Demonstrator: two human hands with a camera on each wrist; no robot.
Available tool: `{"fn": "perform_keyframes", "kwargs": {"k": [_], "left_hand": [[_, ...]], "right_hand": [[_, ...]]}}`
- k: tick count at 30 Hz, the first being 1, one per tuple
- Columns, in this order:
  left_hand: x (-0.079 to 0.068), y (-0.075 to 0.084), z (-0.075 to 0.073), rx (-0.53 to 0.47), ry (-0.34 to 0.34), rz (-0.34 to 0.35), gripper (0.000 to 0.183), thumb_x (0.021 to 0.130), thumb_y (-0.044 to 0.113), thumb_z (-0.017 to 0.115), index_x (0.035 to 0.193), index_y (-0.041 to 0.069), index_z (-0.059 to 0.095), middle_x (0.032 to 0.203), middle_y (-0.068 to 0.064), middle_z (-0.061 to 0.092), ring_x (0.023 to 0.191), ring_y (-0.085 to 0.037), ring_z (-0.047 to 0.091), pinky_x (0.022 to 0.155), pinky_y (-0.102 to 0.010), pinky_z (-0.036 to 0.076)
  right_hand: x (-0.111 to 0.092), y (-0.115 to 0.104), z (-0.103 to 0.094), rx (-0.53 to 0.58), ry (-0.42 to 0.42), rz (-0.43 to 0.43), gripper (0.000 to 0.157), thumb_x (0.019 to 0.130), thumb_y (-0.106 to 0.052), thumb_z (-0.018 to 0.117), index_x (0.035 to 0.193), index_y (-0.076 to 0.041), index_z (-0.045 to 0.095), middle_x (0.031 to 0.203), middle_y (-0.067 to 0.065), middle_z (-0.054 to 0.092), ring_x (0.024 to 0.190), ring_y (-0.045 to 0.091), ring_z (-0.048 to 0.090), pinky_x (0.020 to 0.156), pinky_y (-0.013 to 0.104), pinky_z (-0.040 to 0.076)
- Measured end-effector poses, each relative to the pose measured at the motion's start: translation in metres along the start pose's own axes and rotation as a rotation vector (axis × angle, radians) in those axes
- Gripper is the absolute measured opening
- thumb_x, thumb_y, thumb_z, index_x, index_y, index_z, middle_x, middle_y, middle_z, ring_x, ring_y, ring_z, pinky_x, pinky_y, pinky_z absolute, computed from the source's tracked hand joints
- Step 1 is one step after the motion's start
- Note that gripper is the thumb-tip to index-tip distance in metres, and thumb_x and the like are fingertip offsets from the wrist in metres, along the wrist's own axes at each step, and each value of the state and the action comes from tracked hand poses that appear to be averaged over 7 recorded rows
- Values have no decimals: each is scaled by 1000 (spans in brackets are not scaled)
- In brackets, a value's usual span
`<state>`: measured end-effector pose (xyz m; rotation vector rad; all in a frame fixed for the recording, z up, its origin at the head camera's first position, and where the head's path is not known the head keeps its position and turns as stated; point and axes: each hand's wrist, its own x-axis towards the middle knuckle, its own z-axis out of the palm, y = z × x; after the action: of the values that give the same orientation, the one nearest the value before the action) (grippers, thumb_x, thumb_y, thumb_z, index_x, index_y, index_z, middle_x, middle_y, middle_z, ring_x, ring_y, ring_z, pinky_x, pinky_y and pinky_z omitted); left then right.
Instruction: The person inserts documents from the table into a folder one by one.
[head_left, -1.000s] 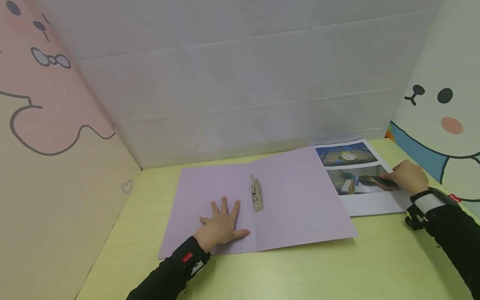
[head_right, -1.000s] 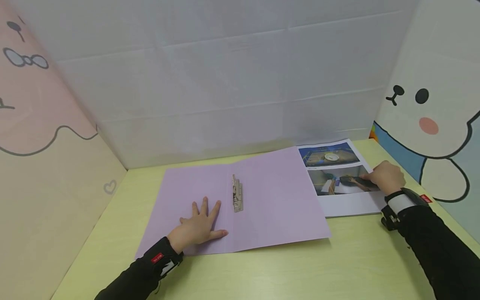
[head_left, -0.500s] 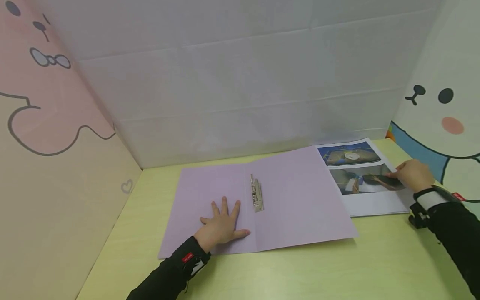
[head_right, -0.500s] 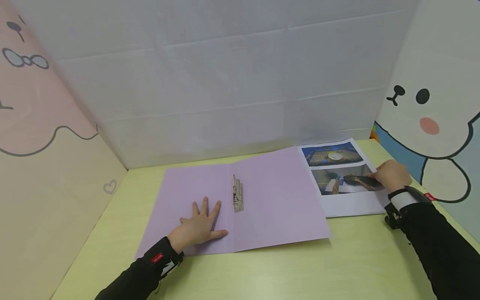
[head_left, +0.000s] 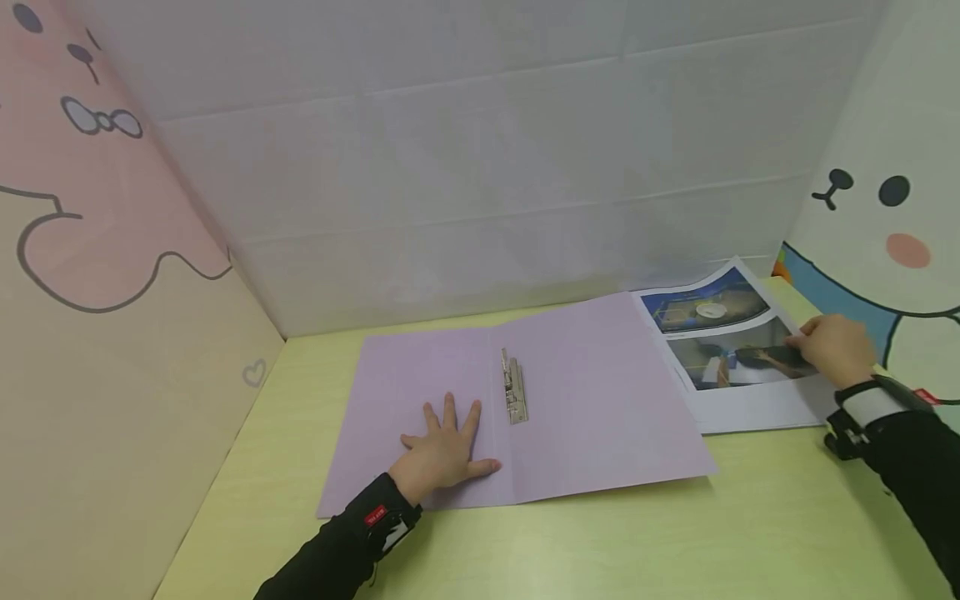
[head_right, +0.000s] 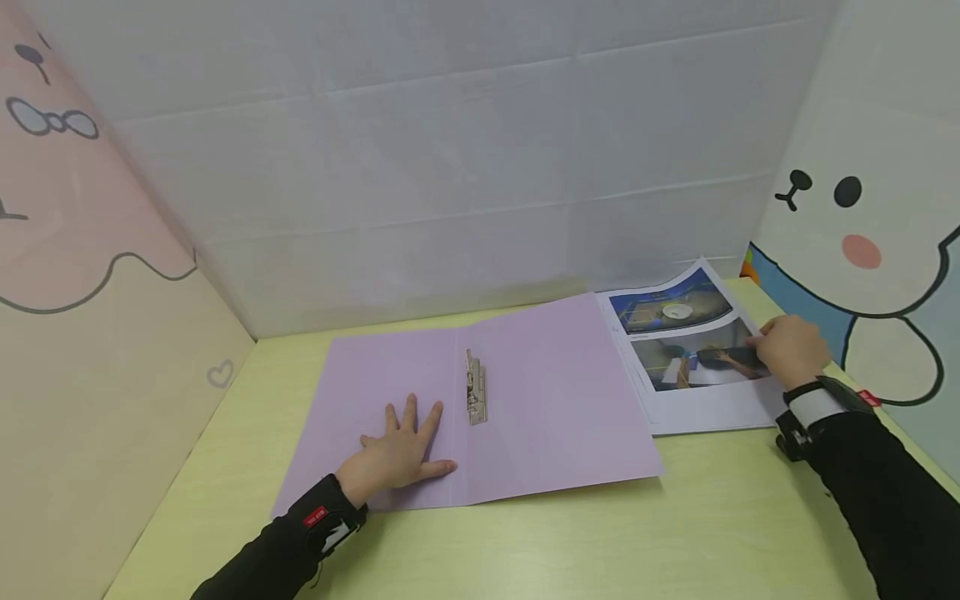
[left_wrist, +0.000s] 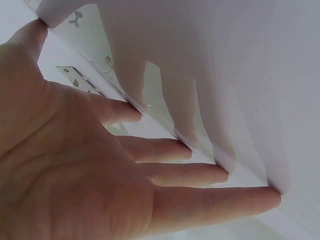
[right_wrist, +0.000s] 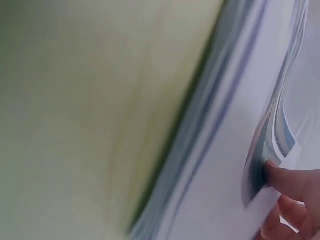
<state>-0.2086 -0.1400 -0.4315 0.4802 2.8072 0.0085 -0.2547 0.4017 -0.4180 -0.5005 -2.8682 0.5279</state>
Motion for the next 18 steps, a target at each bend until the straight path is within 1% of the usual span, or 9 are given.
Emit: {"fn": "perform_keyframes", "kwargs": {"k": [2, 5, 8, 11, 14, 16, 18], "left_hand": [[1, -4, 0, 1, 5, 6, 97, 76, 74, 44, 151, 18, 16, 152, -28, 8, 129, -56, 10, 77, -80, 30], [2, -7, 2, 9, 12, 8, 97, 76, 75, 43, 151, 18, 16, 152, -29, 8, 129, -56, 10, 76, -80, 31], [3, -8, 4, 14, 21, 8, 97, 76, 75, 43, 150, 19, 16, 151, -29, 9, 129, -56, 11, 76, -79, 31], [3, -8, 5, 16, 27, 12, 97, 76, 75, 43, 150, 18, 17, 151, -29, 10, 129, -56, 12, 75, -79, 32], [2, -8, 5, 16, 24, 13, 97, 76, 75, 43, 150, 18, 17, 151, -29, 10, 129, -57, 12, 75, -79, 32], [1, -8, 4, 16, 24, 13, 97, 76, 74, 43, 150, 18, 17, 151, -29, 10, 129, -56, 12, 75, -79, 32], [1, -7, 3, 14, 25, 13, 96, 77, 74, 44, 150, 17, 18, 151, -29, 10, 129, -56, 12, 76, -79, 31]], "right_hand": [[-4, -4, -1, 15, 39, -12, 36, 86, -20, 59, 95, 15, 60, 86, 34, 59, 64, 37, 54, 42, 35, 39], [-8, -7, -5, 22, 81, -22, 36, 88, -21, 55, 98, 13, 60, 89, 35, 59, 66, 39, 55, 41, 34, 38], [-10, -7, -9, 22, 100, -22, 38, 90, -24, 54, 102, 12, 59, 96, 37, 58, 72, 43, 55, 42, 36, 38], [-13, -5, -12, 32, 113, -12, 41, 91, -27, 53, 105, 12, 58, 102, 38, 56, 81, 46, 54, 45, 37, 41], [-15, -2, -15, 40, 130, -30, 45, 91, -28, 53, 106, 14, 58, 105, 38, 56, 87, 49, 53, 52, 42, 43], [-16, 2, -17, 56, 129, -57, 48, 91, -29, 53, 106, 17, 57, 106, 39, 55, 91, 51, 51, 62, 49, 43], [-16, 5, -20, 70, 115, -63, 53, 92, -32, 51, 107, 19, 55, 108, 41, 53, 95, 53, 48, 71, 55, 40]]}}
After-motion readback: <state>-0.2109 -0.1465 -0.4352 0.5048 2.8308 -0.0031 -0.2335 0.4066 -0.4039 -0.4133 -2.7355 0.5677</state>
